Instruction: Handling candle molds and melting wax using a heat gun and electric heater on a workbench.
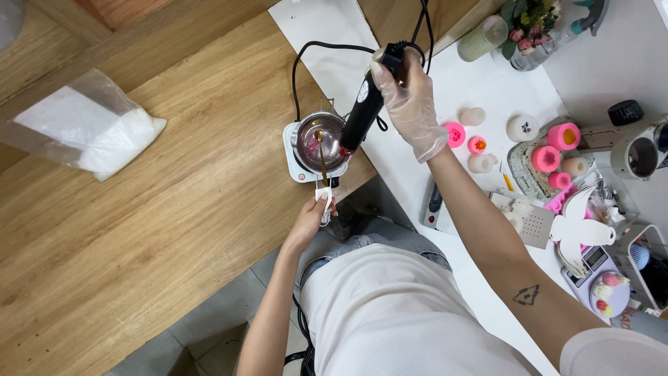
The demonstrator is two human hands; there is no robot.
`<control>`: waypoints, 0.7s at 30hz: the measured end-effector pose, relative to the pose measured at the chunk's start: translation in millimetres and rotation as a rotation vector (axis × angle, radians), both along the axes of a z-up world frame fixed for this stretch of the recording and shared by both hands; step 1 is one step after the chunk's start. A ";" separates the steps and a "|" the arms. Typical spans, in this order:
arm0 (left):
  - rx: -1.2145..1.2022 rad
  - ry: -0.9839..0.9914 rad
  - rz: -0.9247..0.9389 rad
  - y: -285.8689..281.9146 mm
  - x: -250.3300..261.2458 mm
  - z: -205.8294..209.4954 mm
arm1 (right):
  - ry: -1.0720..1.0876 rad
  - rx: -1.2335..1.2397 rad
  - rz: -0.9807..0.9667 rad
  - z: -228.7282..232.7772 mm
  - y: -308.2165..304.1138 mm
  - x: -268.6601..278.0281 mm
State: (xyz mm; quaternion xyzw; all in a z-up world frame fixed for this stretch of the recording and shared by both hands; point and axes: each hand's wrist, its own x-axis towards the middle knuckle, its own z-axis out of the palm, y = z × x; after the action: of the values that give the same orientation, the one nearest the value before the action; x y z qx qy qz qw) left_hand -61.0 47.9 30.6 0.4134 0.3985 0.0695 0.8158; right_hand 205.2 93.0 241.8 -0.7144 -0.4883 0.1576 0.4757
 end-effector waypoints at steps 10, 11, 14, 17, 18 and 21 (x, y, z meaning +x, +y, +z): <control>0.030 0.010 0.049 -9.0 -4.6 -18.0 | 0.248 0.193 -0.450 -30.0 -11.1 22.1; 0.030 0.003 0.008 -9.2 -4.1 -11.7 | 0.237 0.200 -0.491 -48.7 -11.5 29.5; -0.052 0.055 0.061 -5.9 -3.3 3.0 | 0.569 0.314 -0.726 -91.2 -18.6 53.7; -0.084 -0.024 0.058 -2.6 -6.4 10.8 | 1.125 0.034 -0.967 -84.9 -41.3 68.1; -0.059 0.030 0.053 0.4 -6.8 10.3 | 1.423 0.075 -1.027 -70.6 -49.5 69.6; -0.057 0.046 0.046 2.1 -11.4 2.7 | 1.821 0.378 -0.989 -69.4 -92.9 103.0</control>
State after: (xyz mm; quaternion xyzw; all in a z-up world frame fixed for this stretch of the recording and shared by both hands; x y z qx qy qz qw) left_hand -72.3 50.0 33.3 0.3821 0.4285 0.0675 0.8160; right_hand 308.2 0.1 172.4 -0.3604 0.3828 0.3443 0.7779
